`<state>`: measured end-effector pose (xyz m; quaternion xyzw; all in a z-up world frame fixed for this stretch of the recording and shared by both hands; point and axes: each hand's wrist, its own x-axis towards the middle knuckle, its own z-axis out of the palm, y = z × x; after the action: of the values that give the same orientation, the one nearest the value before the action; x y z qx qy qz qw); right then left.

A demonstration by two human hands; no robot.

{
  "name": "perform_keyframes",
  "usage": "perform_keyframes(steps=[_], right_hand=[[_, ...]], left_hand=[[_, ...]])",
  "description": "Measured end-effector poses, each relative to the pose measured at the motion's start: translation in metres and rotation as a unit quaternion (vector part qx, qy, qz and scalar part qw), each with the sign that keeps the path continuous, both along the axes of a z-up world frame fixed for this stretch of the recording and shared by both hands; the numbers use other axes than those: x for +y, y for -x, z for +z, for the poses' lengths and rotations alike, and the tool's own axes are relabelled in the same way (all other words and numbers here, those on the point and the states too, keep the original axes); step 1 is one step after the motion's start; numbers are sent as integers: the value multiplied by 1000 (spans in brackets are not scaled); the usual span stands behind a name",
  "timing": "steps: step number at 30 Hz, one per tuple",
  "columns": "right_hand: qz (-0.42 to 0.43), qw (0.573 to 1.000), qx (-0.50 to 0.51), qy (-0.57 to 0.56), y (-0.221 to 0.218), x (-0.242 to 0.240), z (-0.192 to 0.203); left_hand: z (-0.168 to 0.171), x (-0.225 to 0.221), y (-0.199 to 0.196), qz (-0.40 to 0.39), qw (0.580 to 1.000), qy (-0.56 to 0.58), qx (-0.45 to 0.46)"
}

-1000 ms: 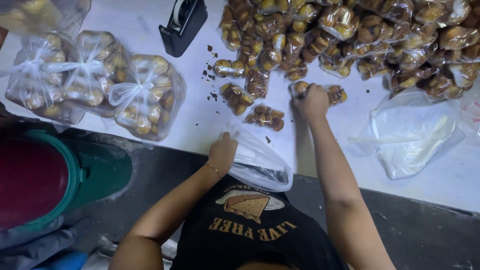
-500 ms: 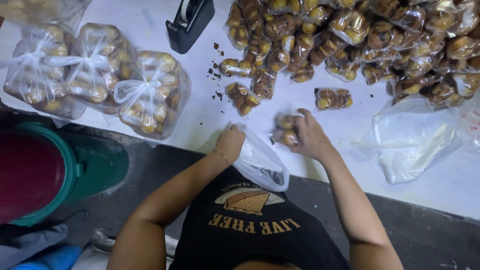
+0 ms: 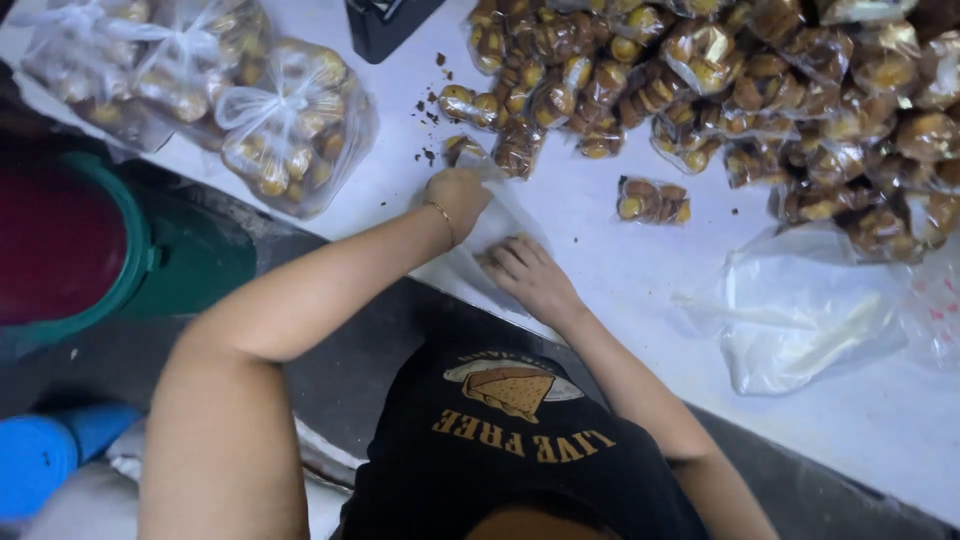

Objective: The person packages bread rolls by picking up several individually wrapped rolls from a large pile and placing them into a larger plastic bag, then twisting the bag closed and setting it aside.

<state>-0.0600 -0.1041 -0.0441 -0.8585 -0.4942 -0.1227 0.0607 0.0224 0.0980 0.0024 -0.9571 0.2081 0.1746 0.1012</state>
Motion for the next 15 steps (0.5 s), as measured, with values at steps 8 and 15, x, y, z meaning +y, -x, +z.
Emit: perform_keyframes(steps=[8,15], right_hand=[[128,991,-2,26,-16,-21,-75],[159,899,399,-81,-26,-63,60]], left_hand=[[106,-67,72,12,967,166,-193],[249,-41,166,-73,945,68,-311]])
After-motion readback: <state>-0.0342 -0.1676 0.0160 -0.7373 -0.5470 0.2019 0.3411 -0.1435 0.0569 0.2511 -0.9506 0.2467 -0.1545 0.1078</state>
